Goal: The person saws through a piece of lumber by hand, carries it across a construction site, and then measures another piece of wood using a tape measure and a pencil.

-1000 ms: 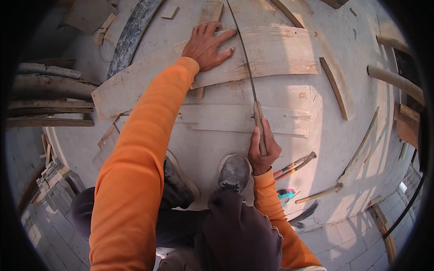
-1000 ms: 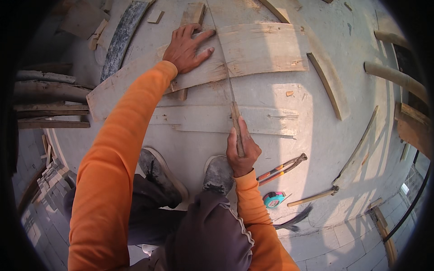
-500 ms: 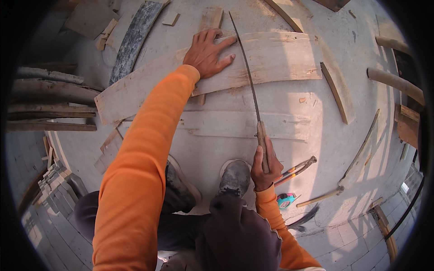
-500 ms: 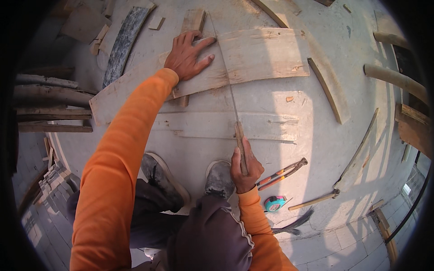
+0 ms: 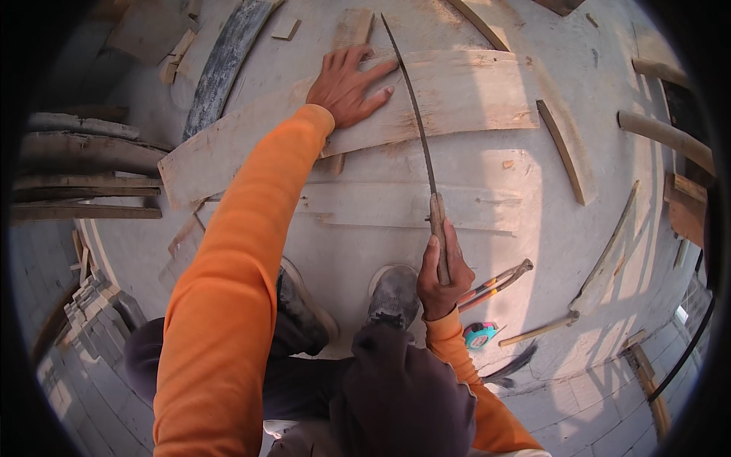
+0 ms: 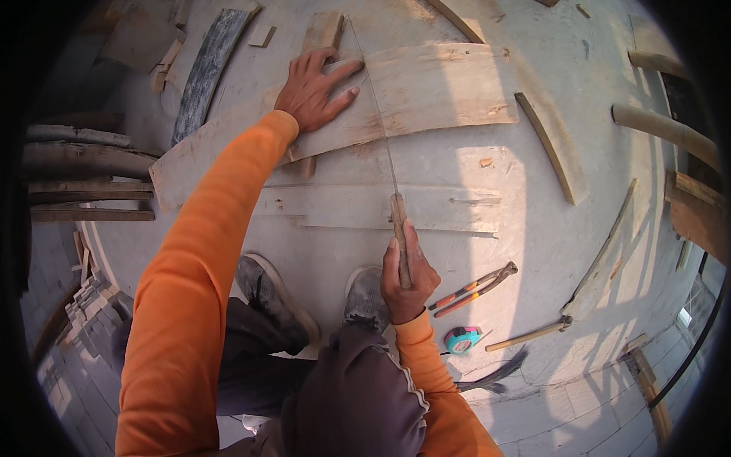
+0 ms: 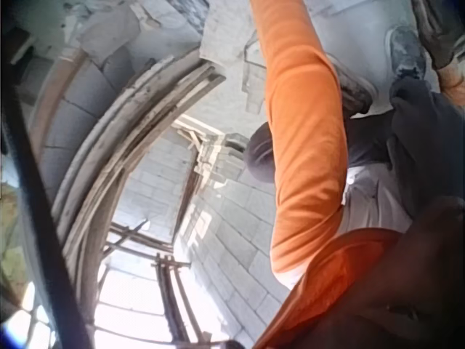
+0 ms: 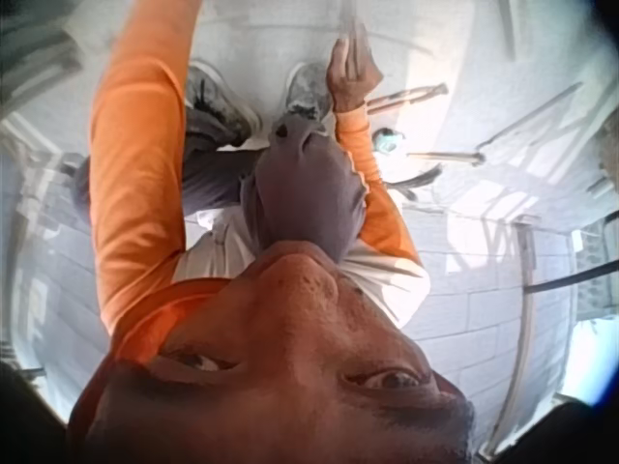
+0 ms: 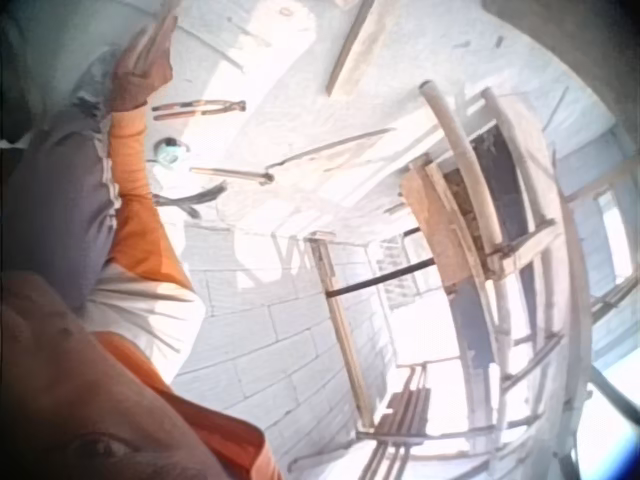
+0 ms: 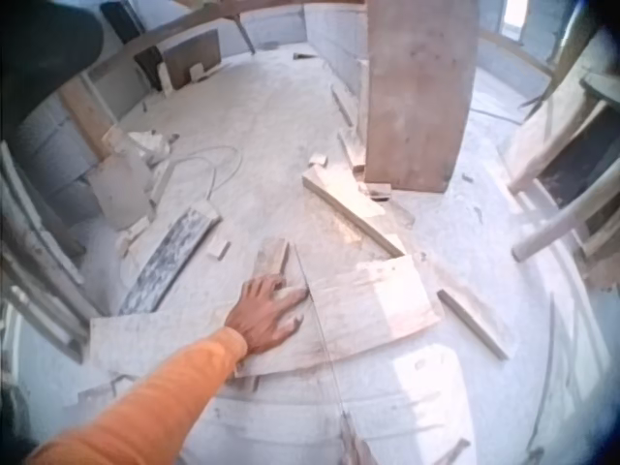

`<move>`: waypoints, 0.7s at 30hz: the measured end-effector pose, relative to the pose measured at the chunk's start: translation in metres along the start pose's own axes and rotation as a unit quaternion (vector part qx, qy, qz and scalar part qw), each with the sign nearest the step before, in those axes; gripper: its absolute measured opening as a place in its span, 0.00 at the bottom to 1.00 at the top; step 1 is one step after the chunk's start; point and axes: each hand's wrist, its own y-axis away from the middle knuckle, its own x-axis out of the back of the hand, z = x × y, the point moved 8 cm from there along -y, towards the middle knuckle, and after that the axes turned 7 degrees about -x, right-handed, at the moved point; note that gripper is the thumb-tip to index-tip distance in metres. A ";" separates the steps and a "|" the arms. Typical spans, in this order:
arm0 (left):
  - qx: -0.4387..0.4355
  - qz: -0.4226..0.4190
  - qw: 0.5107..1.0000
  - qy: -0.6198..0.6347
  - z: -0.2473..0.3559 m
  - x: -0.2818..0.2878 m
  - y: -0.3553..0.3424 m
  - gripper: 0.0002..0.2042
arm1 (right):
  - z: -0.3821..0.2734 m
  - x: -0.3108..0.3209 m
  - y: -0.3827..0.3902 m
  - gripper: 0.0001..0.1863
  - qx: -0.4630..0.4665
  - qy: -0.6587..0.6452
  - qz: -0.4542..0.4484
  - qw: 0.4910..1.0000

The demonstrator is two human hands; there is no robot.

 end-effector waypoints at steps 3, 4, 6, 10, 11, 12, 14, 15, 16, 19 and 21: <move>-0.013 0.002 1.000 -0.002 0.002 0.000 -0.003 0.23 | -0.006 -0.009 -0.018 0.21 -0.007 -0.008 -0.013 1.000; -0.010 -0.001 1.000 0.002 0.002 -0.001 -0.002 0.23 | -0.006 -0.010 -0.019 0.21 -0.014 -0.008 -0.024 1.000; -0.005 -0.002 1.000 0.002 -0.003 0.000 -0.001 0.23 | -0.006 0.002 -0.001 0.19 -0.021 0.004 -0.025 0.999; -0.002 0.001 1.000 0.002 -0.003 0.002 0.006 0.23 | -0.007 0.015 0.029 0.21 0.027 0.037 -0.021 0.999; -0.002 0.001 1.000 0.000 -0.006 0.003 0.007 0.23 | 0.002 0.006 0.028 0.21 0.007 0.048 -0.027 0.998; -0.004 0.011 1.000 -0.001 -0.001 0.002 0.001 0.22 | -0.001 0.001 0.011 0.21 0.013 0.032 -0.014 0.999; -0.007 0.024 1.000 -0.016 0.001 0.002 -0.006 0.21 | -0.012 -0.014 -0.027 0.21 0.024 -0.015 0.008 1.000; -0.003 0.019 1.000 -0.013 0.002 0.000 -0.005 0.21 | -0.009 -0.018 -0.031 0.20 -0.023 -0.020 -0.018 0.999; 0.000 0.015 1.000 -0.010 0.003 -0.001 -0.003 0.21 | -0.007 -0.013 -0.023 0.20 -0.017 -0.009 -0.016 1.000; 0.000 0.007 1.000 -0.006 -0.003 0.001 0.004 0.22 | -0.002 0.004 0.016 0.19 -0.006 0.010 -0.017 1.000; -0.001 0.006 1.000 -0.004 -0.004 0.002 0.009 0.23 | -0.004 0.014 0.036 0.18 -0.025 0.027 -0.025 0.999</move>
